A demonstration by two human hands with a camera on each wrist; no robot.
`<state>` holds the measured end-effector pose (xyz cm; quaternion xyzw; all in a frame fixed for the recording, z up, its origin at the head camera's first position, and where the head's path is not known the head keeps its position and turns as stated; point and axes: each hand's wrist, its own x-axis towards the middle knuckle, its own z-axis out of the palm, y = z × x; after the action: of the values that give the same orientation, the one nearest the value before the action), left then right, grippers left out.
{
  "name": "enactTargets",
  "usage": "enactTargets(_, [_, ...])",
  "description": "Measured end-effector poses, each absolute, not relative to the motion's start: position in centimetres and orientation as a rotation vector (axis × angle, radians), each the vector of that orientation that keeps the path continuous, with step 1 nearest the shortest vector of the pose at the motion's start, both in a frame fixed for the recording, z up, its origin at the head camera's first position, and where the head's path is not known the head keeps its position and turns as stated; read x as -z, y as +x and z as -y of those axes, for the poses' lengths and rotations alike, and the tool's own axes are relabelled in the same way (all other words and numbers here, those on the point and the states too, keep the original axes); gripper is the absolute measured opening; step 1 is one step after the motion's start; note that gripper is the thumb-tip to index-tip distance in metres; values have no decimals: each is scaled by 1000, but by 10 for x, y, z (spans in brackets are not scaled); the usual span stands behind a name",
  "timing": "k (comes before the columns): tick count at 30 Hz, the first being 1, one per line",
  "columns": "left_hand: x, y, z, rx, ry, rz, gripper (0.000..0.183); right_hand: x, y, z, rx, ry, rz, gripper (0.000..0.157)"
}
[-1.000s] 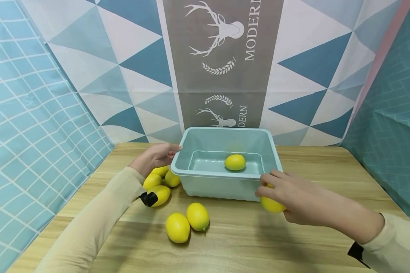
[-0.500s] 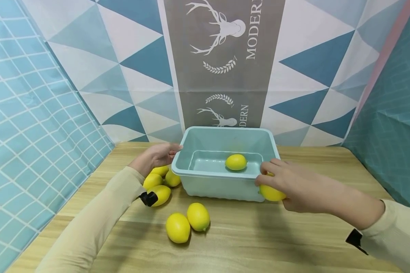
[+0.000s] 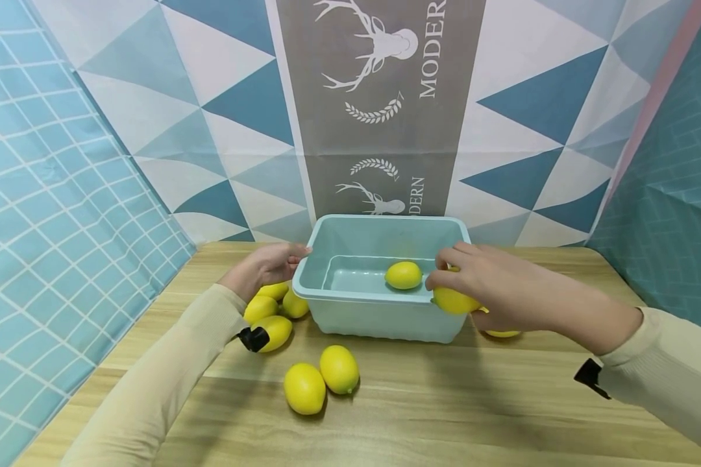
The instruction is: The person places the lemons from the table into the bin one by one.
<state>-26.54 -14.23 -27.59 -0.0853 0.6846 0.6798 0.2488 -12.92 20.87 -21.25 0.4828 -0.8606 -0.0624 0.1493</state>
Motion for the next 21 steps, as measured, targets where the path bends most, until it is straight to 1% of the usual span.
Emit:
enactTargets(6, [276,-266,142,-1857,-235,-1855,44,207,-134,-203,188,1327,2502,67])
enactTargets(21, [276,-266,143,-1861,-212,-1829,45,187,-156,-189,119,1297,2510,64])
